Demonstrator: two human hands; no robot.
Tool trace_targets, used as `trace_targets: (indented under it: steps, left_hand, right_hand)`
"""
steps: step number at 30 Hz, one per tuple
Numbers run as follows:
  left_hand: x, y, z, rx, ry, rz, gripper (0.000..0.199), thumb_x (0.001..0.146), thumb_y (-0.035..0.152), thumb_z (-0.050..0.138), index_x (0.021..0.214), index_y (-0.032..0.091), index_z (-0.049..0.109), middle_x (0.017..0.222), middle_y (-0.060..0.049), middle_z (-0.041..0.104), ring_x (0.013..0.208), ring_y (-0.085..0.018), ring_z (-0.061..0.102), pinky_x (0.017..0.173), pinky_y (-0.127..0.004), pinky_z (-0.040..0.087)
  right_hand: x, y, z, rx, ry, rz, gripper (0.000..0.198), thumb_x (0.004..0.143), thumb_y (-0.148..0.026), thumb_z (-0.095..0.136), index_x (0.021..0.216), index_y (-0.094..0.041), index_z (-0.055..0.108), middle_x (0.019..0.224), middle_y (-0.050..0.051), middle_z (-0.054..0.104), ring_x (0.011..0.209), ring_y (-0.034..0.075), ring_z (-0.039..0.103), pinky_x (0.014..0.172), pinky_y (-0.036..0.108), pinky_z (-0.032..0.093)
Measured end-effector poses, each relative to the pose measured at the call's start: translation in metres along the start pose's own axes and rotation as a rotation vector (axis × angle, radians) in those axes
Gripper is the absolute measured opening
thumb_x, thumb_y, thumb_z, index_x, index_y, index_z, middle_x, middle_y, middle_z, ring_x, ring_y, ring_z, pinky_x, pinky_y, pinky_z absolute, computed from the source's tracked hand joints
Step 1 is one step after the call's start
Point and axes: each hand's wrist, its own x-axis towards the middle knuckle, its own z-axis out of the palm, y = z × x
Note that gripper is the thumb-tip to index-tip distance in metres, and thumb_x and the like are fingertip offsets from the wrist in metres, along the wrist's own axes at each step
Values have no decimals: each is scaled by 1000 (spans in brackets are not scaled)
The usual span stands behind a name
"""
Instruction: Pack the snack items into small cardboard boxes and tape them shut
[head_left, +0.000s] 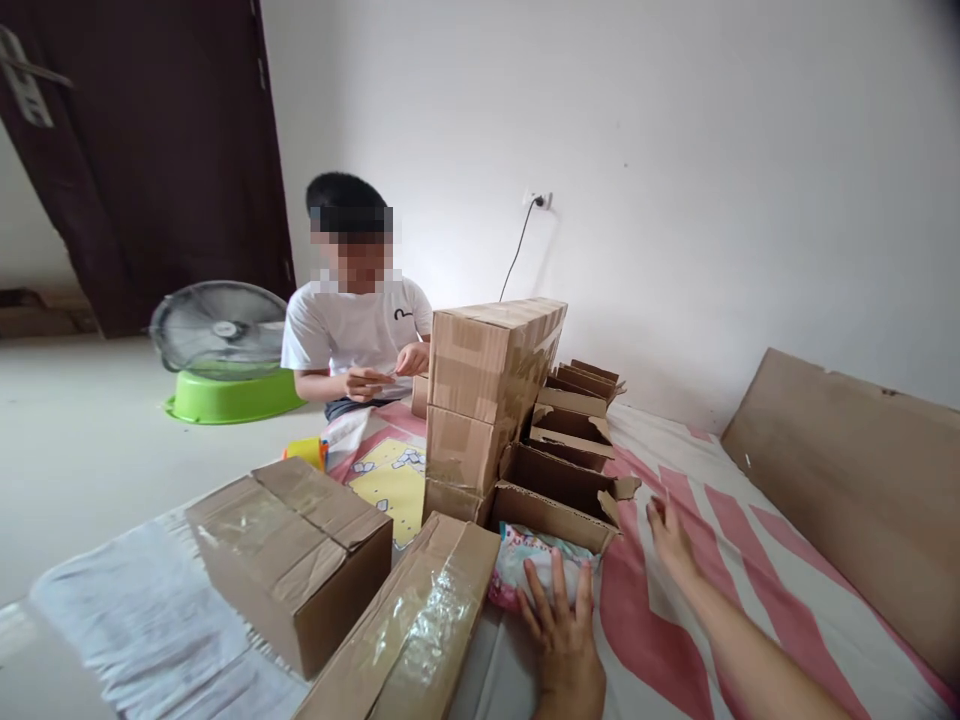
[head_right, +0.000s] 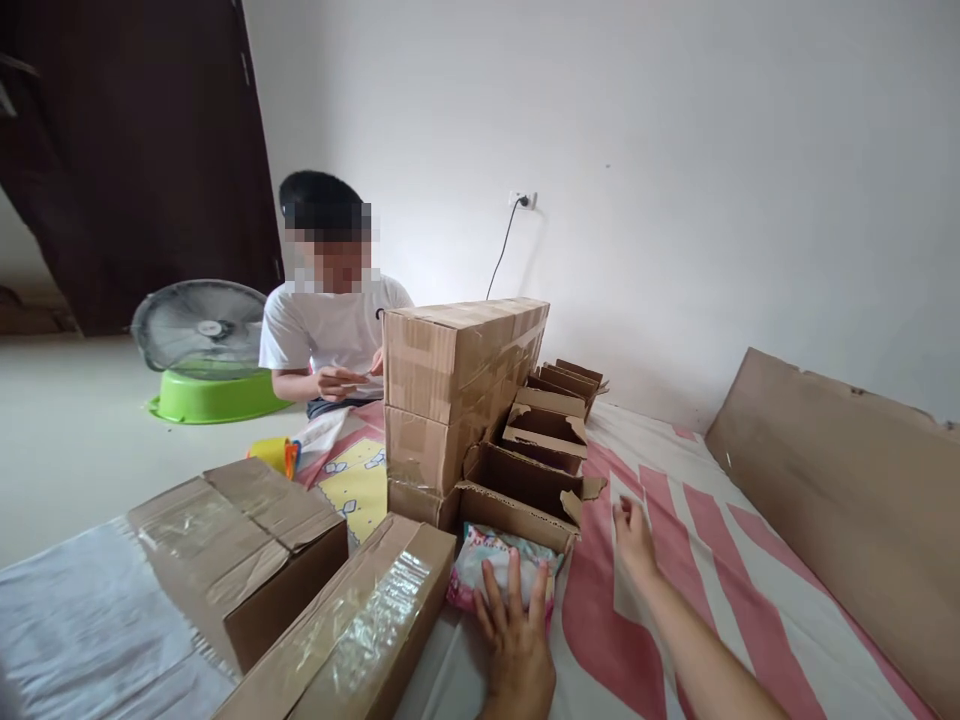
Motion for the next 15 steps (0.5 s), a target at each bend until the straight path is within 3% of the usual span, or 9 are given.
trace_targets:
  steps: [3,6,11,15]
  left_hand:
    - [0,0,-2,19,-8,14,68,81,28,63,143,39,40,154,-7,34,146,-43,-4,107,-69,25]
    - [-1,1,-1,28,-14,20,71,80,29,63,145,40,36,155,-6,33,146,-43,0,107,-68,27]
    - [-2,5,12,17,86,-45,68,77,28,67,140,43,44,153,-4,36,146,-44,8,108,-68,25]
    - [-1,5,21,25,120,-31,64,80,32,66,139,44,44,154,-2,34,146,-44,7,108,-68,25]
  right_hand:
    - [73,-18,-8,-207,-79,-114,58,84,-48,46,132,-16,51,142,17,46,132,32,40,109,49,31]
    - [122,-44,9,-366,-236,-205,43,79,-40,60,121,-27,63,150,7,40,137,32,32,110,48,28]
    - [143,-67,44,-574,-430,-226,27,79,-37,66,102,-22,69,132,11,55,120,28,50,100,43,39]
    - [142,-67,47,-694,-495,-204,29,82,-40,64,99,-16,65,117,10,61,99,21,59,90,41,45]
